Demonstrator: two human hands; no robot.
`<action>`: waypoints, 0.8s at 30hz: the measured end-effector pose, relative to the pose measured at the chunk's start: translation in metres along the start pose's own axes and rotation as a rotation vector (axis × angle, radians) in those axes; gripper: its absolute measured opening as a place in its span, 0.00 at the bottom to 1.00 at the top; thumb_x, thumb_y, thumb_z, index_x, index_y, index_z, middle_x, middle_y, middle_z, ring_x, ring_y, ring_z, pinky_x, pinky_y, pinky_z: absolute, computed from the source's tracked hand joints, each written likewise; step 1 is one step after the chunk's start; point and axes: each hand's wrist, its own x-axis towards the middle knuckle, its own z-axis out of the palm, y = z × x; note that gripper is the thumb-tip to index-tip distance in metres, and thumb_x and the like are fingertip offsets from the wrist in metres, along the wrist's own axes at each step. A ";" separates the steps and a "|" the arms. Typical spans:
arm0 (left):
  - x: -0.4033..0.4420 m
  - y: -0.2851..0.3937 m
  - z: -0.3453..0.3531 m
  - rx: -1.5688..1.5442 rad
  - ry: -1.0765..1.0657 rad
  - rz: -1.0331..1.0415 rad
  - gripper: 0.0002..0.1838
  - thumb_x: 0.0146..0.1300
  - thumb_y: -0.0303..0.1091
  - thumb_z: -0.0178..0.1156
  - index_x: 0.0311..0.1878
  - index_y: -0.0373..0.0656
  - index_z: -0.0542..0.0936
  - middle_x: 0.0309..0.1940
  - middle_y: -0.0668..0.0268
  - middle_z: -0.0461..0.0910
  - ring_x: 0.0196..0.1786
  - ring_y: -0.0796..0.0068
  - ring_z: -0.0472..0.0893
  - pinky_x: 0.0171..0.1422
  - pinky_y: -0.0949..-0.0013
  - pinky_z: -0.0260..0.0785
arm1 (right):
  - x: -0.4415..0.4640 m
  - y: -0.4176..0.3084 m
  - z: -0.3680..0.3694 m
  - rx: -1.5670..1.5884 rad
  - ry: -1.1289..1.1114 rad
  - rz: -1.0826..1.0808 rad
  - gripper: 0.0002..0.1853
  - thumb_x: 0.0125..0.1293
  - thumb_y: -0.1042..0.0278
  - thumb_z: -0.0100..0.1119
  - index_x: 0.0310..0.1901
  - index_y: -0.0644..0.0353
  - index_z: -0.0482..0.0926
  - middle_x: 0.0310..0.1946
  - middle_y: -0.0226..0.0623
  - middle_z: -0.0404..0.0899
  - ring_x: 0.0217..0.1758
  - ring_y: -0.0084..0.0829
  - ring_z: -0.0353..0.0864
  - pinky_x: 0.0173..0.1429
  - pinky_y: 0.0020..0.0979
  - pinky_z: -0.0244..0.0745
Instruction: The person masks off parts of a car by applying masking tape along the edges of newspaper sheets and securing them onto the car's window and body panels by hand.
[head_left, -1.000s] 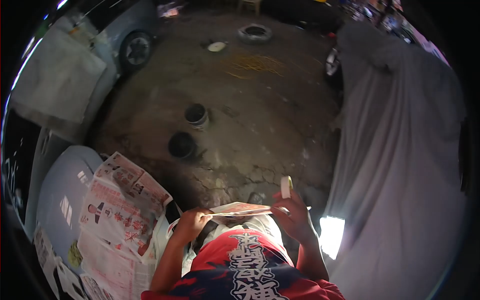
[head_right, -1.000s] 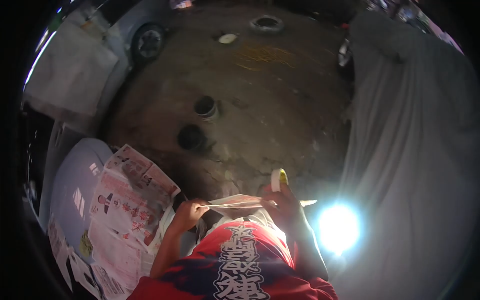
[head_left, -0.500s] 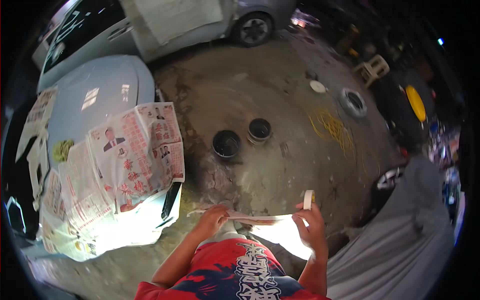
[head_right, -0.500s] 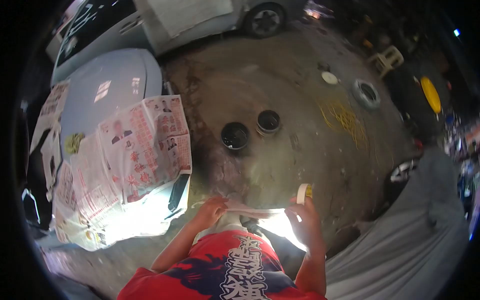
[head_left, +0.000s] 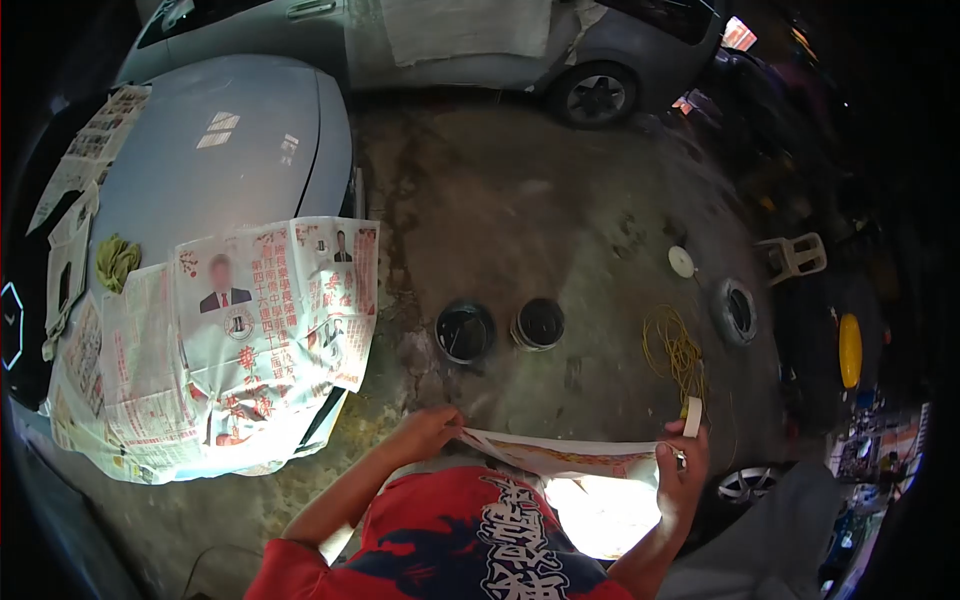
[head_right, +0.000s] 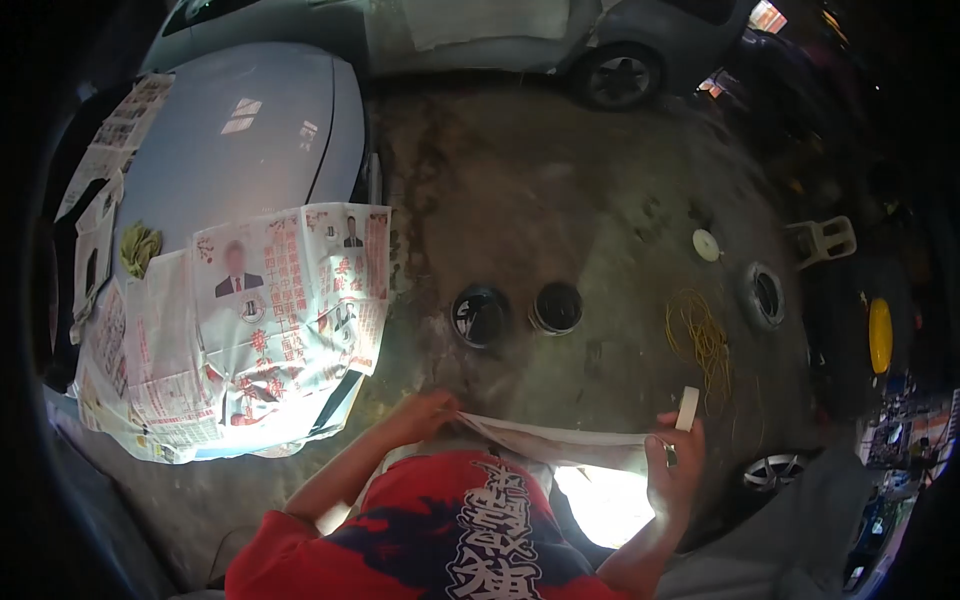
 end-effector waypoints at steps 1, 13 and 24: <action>0.010 0.004 -0.005 -0.009 0.005 -0.014 0.12 0.72 0.39 0.64 0.52 0.44 0.85 0.47 0.54 0.87 0.50 0.53 0.87 0.54 0.56 0.78 | 0.013 0.006 -0.001 0.019 -0.019 0.026 0.04 0.62 0.77 0.65 0.38 0.63 0.80 0.49 0.45 0.79 0.54 0.42 0.79 0.62 0.41 0.72; 0.115 0.005 0.047 -0.033 0.583 -0.184 0.13 0.73 0.42 0.63 0.55 0.48 0.85 0.41 0.54 0.89 0.45 0.47 0.87 0.50 0.49 0.78 | 0.232 0.095 0.031 0.179 -0.356 -0.237 0.02 0.64 0.78 0.62 0.36 0.64 0.79 0.52 0.44 0.78 0.55 0.37 0.78 0.62 0.36 0.72; 0.101 0.000 0.004 -0.005 0.693 -0.315 0.11 0.74 0.41 0.59 0.50 0.47 0.85 0.43 0.52 0.87 0.50 0.44 0.85 0.54 0.46 0.75 | 0.349 0.057 0.131 0.294 -0.494 -0.476 0.03 0.64 0.76 0.62 0.38 0.65 0.78 0.51 0.48 0.78 0.56 0.42 0.78 0.65 0.41 0.70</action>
